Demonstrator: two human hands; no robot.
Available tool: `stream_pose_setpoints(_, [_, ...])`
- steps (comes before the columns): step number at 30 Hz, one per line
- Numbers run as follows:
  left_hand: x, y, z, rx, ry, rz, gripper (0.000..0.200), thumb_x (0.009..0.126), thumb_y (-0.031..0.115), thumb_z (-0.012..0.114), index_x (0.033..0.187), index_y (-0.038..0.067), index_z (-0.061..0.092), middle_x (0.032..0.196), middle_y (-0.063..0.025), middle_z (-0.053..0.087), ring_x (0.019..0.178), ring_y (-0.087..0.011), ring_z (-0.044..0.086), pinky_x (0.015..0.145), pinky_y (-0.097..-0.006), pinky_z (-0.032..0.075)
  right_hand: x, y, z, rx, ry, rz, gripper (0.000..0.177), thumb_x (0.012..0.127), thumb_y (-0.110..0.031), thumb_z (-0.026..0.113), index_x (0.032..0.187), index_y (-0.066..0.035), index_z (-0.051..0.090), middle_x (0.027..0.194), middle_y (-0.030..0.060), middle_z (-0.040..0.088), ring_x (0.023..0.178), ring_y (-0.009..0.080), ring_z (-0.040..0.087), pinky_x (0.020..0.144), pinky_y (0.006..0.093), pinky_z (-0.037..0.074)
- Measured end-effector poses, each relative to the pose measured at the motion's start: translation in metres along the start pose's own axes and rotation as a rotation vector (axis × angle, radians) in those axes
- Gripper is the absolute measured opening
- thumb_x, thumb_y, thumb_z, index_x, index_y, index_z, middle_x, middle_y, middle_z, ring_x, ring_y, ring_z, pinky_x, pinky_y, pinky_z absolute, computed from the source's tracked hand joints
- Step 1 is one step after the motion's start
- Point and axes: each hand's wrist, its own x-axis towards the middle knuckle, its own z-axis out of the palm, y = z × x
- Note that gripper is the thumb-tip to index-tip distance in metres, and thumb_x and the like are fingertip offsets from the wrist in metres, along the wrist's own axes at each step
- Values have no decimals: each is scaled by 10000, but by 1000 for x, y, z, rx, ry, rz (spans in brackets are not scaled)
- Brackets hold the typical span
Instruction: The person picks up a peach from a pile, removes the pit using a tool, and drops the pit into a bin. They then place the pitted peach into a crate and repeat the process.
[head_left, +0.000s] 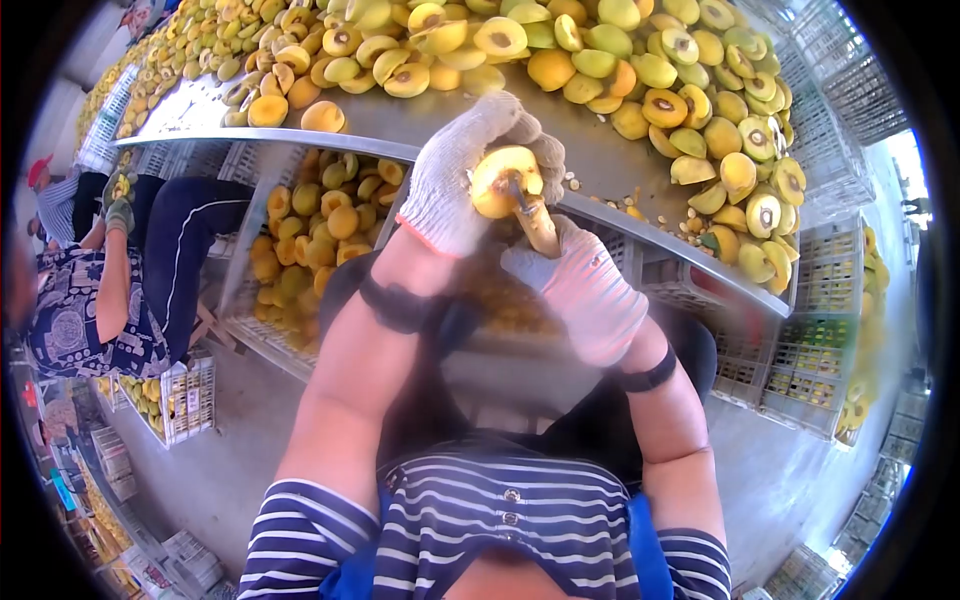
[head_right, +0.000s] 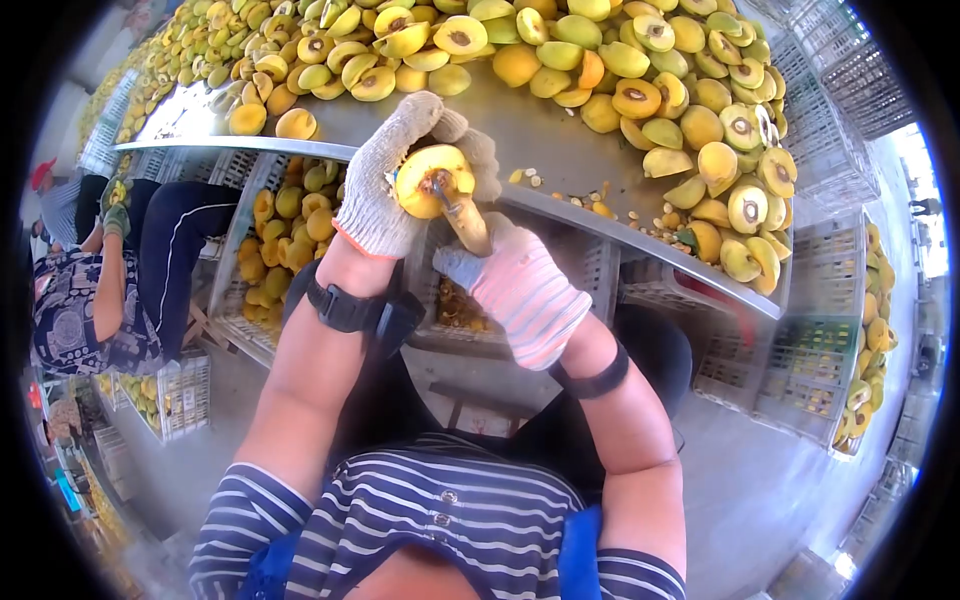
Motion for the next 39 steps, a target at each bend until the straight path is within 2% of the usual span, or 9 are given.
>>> stream_pose_setpoints(5, [3,-8,4,-3,-73,-35,323,954,298,599,940,-24,612,896,-230,668,787,-357,682,693,-491,601,-6,-16,-19,704,-180,389,251,870,-227,732,945,-25,603,687,-6,552,594,75,512,526,269,411])
stream_pose_setpoints(14, [12,-17,3,25,-233,18,396,985,393,532,962,5,610,992,-213,669,903,-356,667,784,-478,585,-13,-8,-33,1072,-328,434,195,866,-191,726,920,-54,598,636,-40,516,522,57,473,464,252,368])
stream_pose_setpoints(20, [-4,-33,18,228,-49,174,372,985,366,545,984,2,617,981,-182,667,816,-302,670,727,-438,588,1,14,6,973,-18,275,229,848,-167,733,1005,-29,639,715,-5,597,578,85,540,520,260,429])
stream_pose_setpoints(21, [-2,-35,14,133,7,66,349,978,342,569,986,-4,615,941,-172,668,764,-269,671,678,-395,590,1,35,15,302,38,-110,254,848,-164,734,1042,-22,654,758,-2,621,607,105,564,563,282,463])
stream_pose_setpoints(24, [-1,-21,20,393,4,-44,353,961,343,604,981,-10,616,895,-163,672,718,-260,672,638,-372,593,-3,46,19,927,-214,132,258,856,-208,734,1020,-21,665,772,27,640,607,149,581,582,315,481])
stream_pose_setpoints(29, [5,-23,21,291,27,-153,343,944,316,638,981,-25,643,837,-143,682,685,-214,671,580,-315,564,-1,48,16,889,-254,290,176,882,-166,694,988,-27,677,778,22,646,611,142,585,582,314,486])
stream_pose_setpoints(32, [6,-31,21,485,155,22,345,944,318,643,947,-27,656,823,-137,687,683,-199,671,583,-303,561,3,46,26,702,-4,18,203,890,-190,695,995,-20,665,783,11,637,642,96,581,590,299,481])
stream_pose_setpoints(35, [0,-32,24,485,27,8,389,932,367,653,922,-22,653,837,-166,686,675,-219,668,588,-323,571,-14,30,-4,1117,-394,409,231,852,-201,725,1013,-53,649,740,1,593,612,81,524,544,259,434])
stream_pose_setpoints(39, [-11,-31,32,127,-53,-183,373,983,377,559,938,13,631,899,-199,678,716,-301,672,607,-416,591,-24,4,-33,993,-384,390,220,807,-193,735,972,-81,641,686,-18,552,529,80,469,470,238,370])
